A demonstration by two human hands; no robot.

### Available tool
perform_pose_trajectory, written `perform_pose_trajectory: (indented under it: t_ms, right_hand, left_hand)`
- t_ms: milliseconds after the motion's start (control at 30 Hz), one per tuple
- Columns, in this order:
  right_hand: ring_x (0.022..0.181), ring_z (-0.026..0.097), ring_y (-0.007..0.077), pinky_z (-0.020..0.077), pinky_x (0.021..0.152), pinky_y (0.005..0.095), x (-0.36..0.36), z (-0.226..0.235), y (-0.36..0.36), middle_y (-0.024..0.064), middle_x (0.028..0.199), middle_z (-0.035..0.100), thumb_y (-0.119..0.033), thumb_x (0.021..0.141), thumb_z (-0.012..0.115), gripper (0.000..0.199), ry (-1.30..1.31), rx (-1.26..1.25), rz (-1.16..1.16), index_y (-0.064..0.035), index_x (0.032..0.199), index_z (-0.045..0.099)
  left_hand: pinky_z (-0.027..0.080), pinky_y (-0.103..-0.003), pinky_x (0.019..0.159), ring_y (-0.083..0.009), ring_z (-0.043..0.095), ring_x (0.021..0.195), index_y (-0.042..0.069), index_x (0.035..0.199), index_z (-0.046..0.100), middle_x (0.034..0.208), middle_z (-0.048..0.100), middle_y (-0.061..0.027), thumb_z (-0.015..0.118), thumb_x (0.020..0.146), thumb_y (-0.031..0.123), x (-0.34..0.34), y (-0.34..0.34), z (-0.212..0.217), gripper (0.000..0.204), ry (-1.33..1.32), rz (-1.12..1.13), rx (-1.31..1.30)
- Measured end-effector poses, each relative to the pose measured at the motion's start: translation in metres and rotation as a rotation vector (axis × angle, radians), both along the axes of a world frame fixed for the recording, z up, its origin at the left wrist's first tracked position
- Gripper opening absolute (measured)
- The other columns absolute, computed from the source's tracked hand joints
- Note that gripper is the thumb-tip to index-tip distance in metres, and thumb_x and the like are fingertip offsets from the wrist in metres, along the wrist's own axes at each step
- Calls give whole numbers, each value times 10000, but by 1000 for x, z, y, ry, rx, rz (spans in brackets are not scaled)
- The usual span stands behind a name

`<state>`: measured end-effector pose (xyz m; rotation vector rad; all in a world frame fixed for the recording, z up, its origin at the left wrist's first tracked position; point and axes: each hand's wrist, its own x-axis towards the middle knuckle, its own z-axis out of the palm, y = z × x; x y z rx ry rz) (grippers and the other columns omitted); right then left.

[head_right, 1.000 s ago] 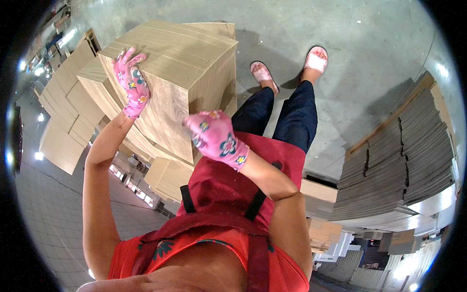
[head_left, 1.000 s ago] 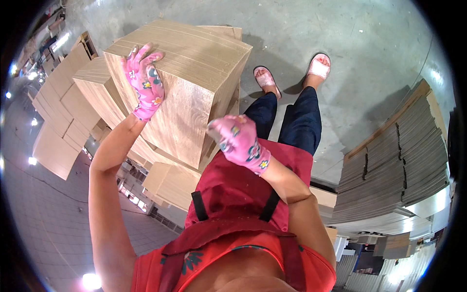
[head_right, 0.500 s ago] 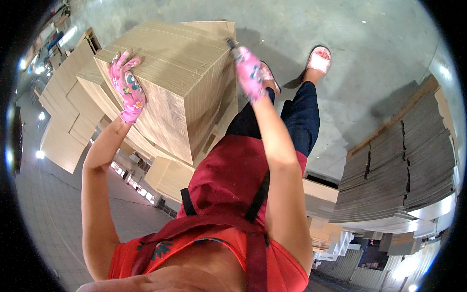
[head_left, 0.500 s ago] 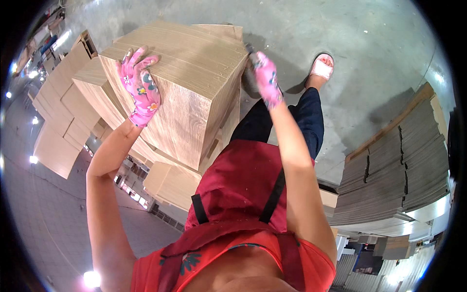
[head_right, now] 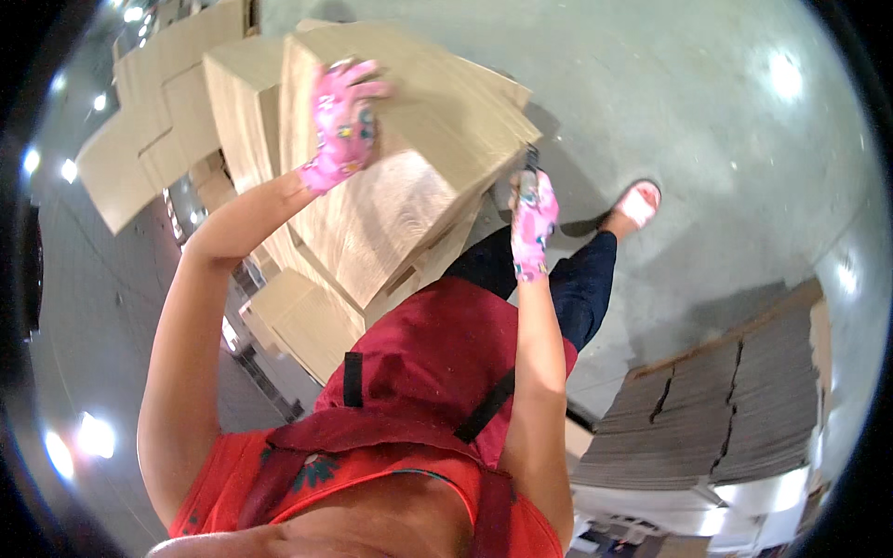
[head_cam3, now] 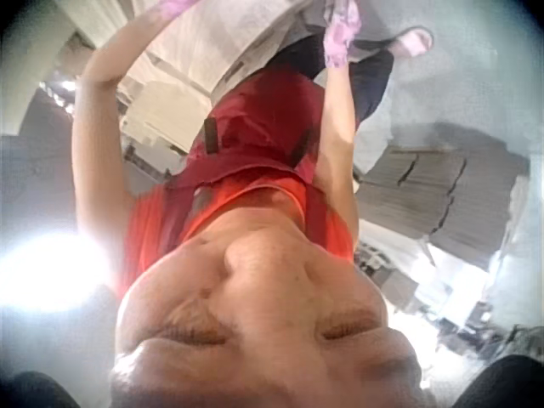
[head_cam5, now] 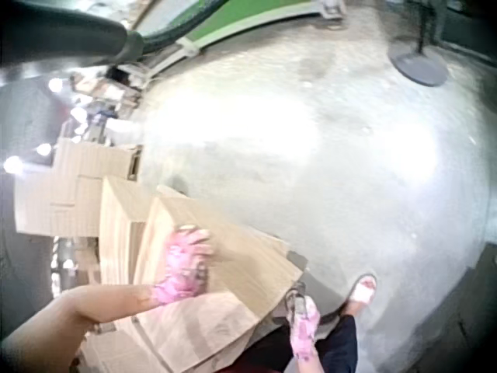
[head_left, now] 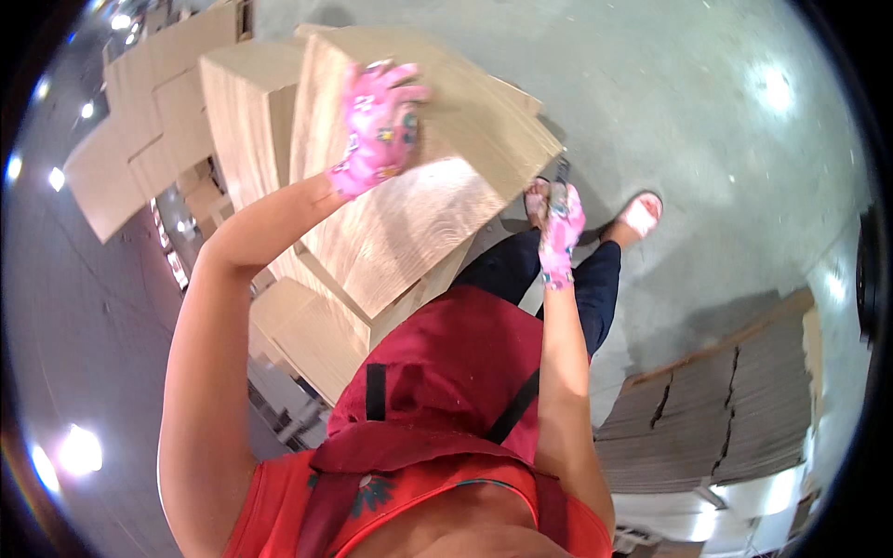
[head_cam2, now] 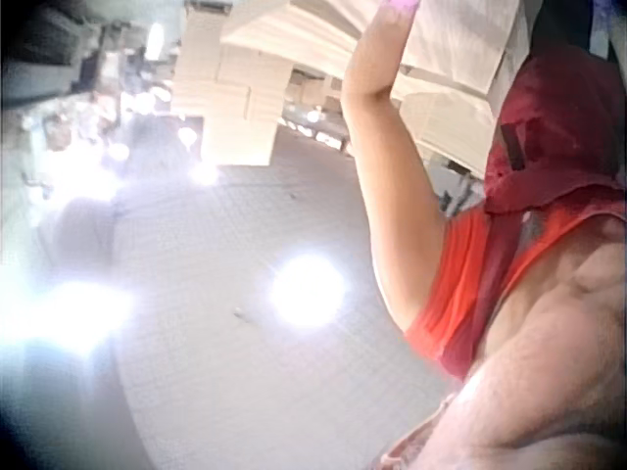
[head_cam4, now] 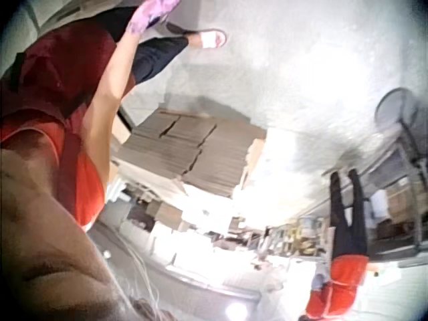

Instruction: The person scrapes the edges and corners of wood-laminate panels using a small handheld tool. They pick up the panels from a stack one by one and turn them over to work on multiple sides.

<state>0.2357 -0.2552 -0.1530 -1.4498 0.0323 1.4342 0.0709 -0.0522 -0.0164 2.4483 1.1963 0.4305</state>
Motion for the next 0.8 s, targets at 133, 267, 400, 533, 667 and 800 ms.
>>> perform_pose_trajectory:
  t_ms: [133,267,400,533,667,800]
  right_hand:
    - [447,405,59,278,383,217,-2,1,-25,-14,596,484,-205,926,542,177,136,-89,-201,-69,815,563]
    - [422,409,56,293,362,199,38,15,-72,-31,569,471,-256,913,535,189,72,-259,-61,-93,841,599]
    - [412,388,61,275,356,203,97,41,-111,-31,564,466,-256,910,529,176,3,-355,-33,-93,881,588]
    - [444,366,55,258,384,218,151,67,-133,-50,572,429,-275,901,541,180,-126,-452,-22,-115,820,528]
    - [443,367,72,261,388,225,202,50,-143,-38,576,445,-272,892,542,162,-146,-439,28,-114,852,529]
    - [458,396,90,277,398,223,178,72,-129,-24,597,469,-271,885,545,162,-173,-431,80,-110,882,529]
  left_hand:
    - [200,-519,1081,-296,491,1164,174,973,652,1179,581,-58,574,780,159,-2,10,15,209,358,-81,185]
    - [196,-520,1096,-290,485,1184,183,1068,639,1248,555,-39,551,832,204,-11,4,13,253,344,-44,213]
    - [191,-505,1110,-304,411,1268,186,1297,496,1347,476,-55,541,870,284,-8,-1,19,441,244,10,137]
    - [186,-481,1122,-306,347,1320,132,1325,460,1407,406,-99,519,899,333,-3,-7,30,475,111,96,126]
    - [255,-470,1101,-319,385,1288,145,1339,437,1371,437,-100,621,845,263,-3,-17,38,540,-131,311,140]
    - [300,-432,1081,-292,405,1280,87,1314,475,1343,472,-114,607,862,202,-55,-95,71,485,-364,657,60]
